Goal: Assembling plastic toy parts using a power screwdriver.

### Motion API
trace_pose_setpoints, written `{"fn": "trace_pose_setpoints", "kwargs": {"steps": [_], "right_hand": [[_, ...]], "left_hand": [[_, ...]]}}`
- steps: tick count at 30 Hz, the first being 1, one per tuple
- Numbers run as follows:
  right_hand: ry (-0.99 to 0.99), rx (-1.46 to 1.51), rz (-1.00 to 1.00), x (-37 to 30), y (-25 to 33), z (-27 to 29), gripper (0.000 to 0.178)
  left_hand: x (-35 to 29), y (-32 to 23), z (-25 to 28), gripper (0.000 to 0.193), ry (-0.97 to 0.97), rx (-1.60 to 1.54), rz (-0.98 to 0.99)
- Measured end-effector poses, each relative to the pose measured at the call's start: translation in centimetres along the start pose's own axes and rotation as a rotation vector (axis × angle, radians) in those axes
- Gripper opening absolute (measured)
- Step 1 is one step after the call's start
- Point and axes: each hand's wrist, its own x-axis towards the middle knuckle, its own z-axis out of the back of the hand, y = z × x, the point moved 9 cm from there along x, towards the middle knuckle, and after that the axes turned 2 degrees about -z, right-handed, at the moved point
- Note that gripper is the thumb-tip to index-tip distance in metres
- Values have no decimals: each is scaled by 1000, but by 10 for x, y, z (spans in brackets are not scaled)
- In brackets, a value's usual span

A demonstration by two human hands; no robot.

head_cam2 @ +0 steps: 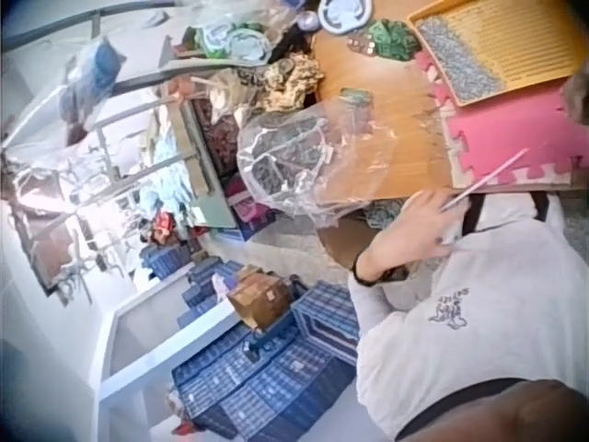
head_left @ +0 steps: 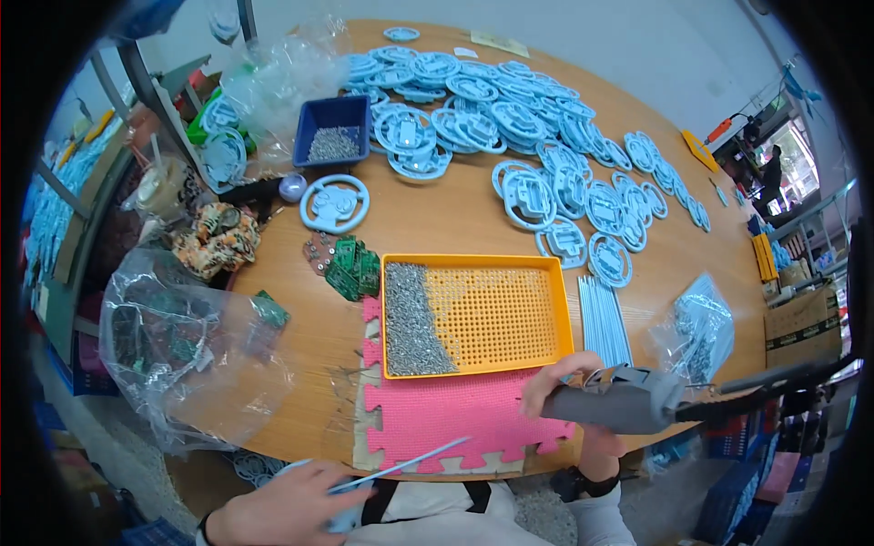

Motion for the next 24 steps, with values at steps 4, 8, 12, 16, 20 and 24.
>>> {"fn": "trace_pose_setpoints", "kwargs": {"steps": [4,8,12,16,20,24], "right_hand": [[-130,-80,-76,-6,-10,18,98],[-175,32,-118,-30,-22,48,94],[-428,76,-105,-41,-23,71,96],[-599,-274,-145,-46,-18,96,76],[-676,-1099,-333,-53,33,109,35],[-892,-1457,-377,-114,40,150,22]], "left_hand": [[-73,32,12,41,18,168,509],[-35,63,40,39,-13,176,545],[79,66,126,19,-367,265,245],[169,154,203,34,-755,644,169],[212,198,229,44,-933,1052,126],[251,213,233,34,-764,1013,207]]}}
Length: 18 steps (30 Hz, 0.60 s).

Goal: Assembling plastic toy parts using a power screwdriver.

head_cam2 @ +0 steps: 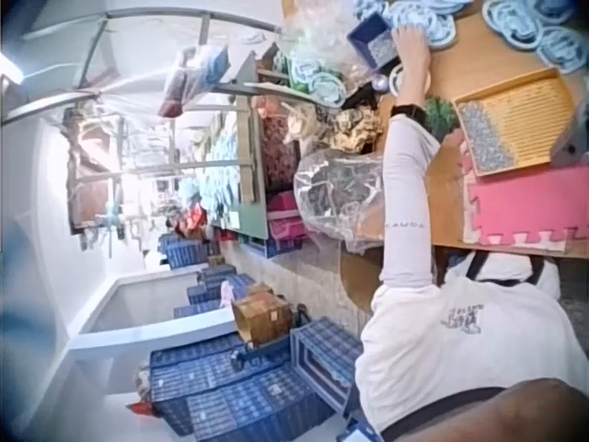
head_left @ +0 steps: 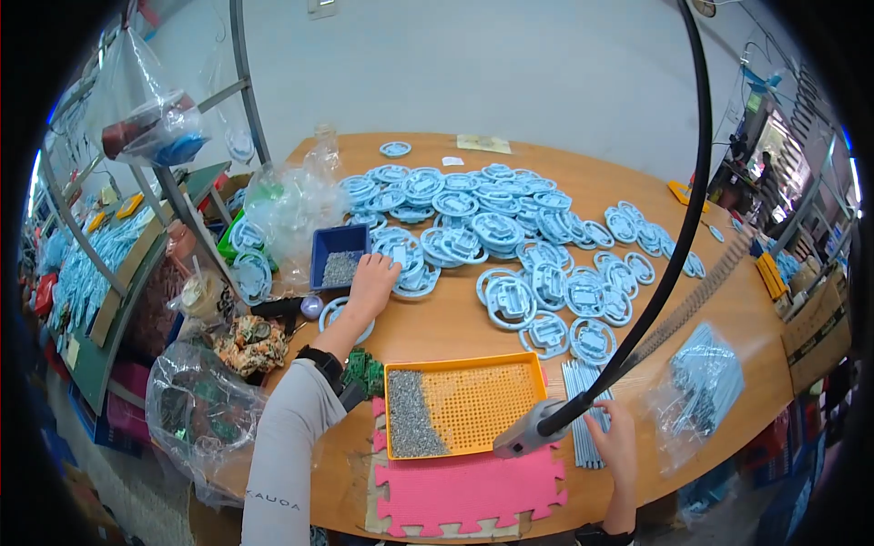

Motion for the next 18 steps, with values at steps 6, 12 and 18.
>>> {"fn": "trace_pose_setpoints", "kwargs": {"steps": [6,12,18], "right_hand": [[31,-100,50,4,-18,-25,23],[-12,104,-71,5,-38,-28,20],[72,176,-130,13,-48,-38,19]], "left_hand": [[-15,3,100,19,-319,-226,11],[-78,-64,217,27,-186,-442,79],[-194,-171,267,20,243,-501,-83]]}}
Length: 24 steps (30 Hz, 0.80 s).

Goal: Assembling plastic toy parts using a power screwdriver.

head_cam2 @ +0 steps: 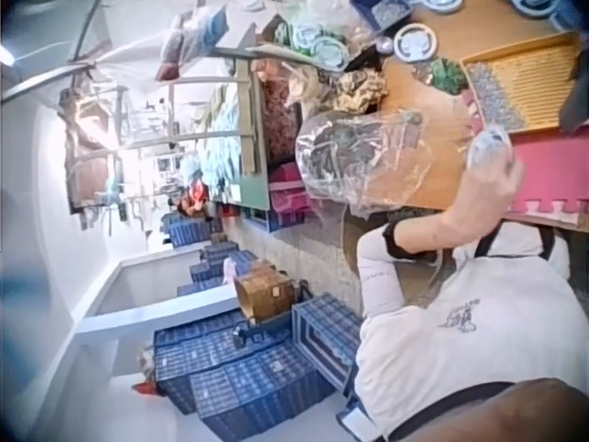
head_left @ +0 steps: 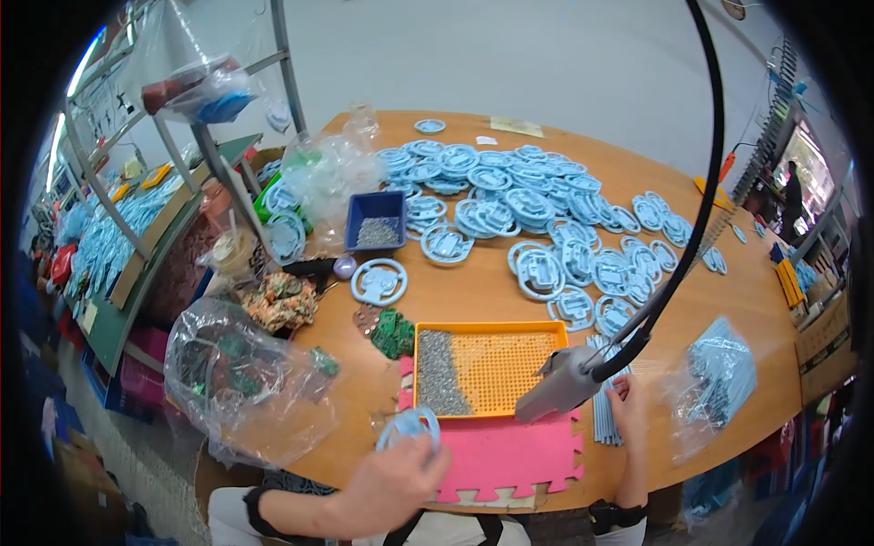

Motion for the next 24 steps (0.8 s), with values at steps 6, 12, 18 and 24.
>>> {"fn": "trace_pose_setpoints", "kwargs": {"steps": [6,12,18,24], "right_hand": [[-55,-35,132,-10,21,9,18],[-92,329,-58,-40,31,37,17],[-118,358,191,-100,73,55,17],[272,135,327,-130,125,-10,22]], "left_hand": [[12,-36,-113,13,335,32,-81],[42,-27,-124,10,181,44,50],[-7,-20,-90,38,-52,-313,-100],[-33,-15,-114,62,61,-247,-107]]}}
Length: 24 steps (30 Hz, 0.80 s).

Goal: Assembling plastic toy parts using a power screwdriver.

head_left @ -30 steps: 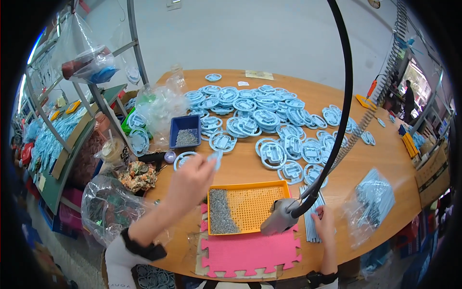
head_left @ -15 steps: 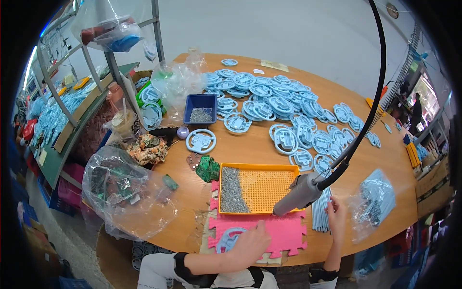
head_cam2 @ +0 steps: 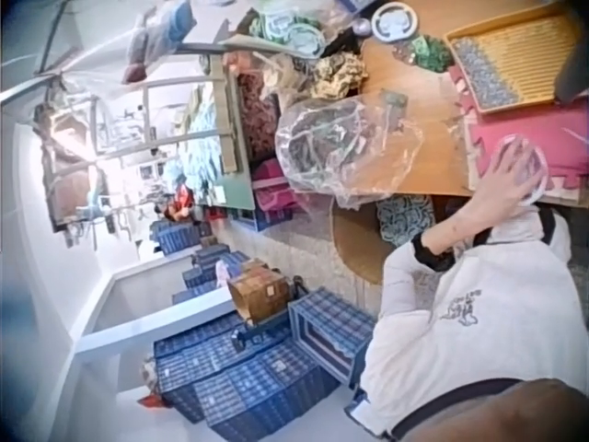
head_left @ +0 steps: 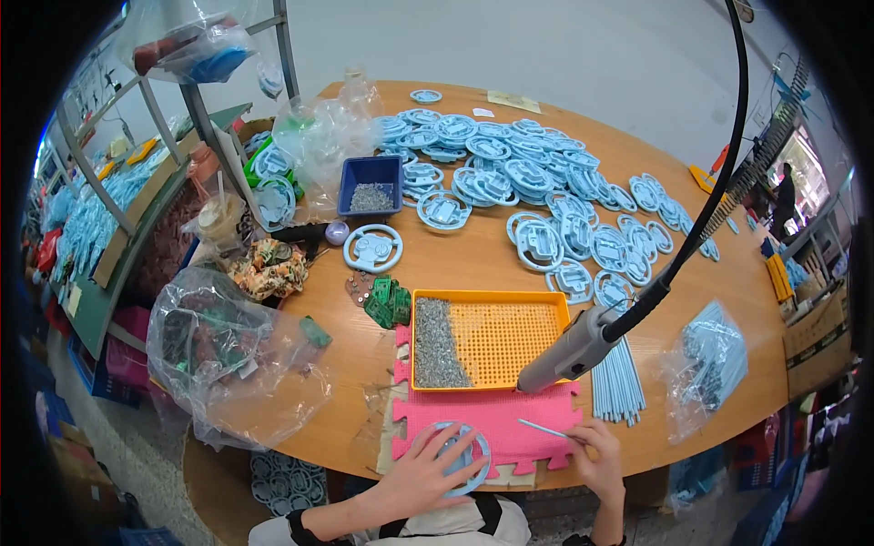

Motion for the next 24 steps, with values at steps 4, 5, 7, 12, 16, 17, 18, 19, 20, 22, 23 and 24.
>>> {"fn": "trace_pose_setpoints", "kwargs": {"steps": [4,5,7,12,16,17,18,19,20,22,23,24], "right_hand": [[53,28,10,13,8,-27,26],[60,28,11,17,13,-31,26],[159,14,40,24,24,-43,30],[177,34,27,27,16,-45,32],[181,13,42,32,21,-55,25],[189,16,42,34,24,-60,25],[204,29,47,35,28,-63,25],[221,43,53,36,31,-66,25],[225,45,46,39,32,-69,25],[226,49,64,40,32,-72,23],[232,49,50,38,28,-74,23],[215,53,37,39,23,-75,23]], "left_hand": [[13,5,-1,57,-91,79,-37],[17,7,2,54,-97,115,-40],[14,8,12,49,-173,-9,-50],[-4,105,78,31,-363,-42,309],[19,182,98,37,-396,173,318],[19,198,97,37,-394,174,326],[25,208,95,35,-379,128,300],[27,213,93,34,-364,83,276],[22,215,94,34,-358,78,280],[13,226,86,31,-202,-52,498],[10,221,80,29,-201,-17,406],[6,217,76,29,-195,-23,411]]}}
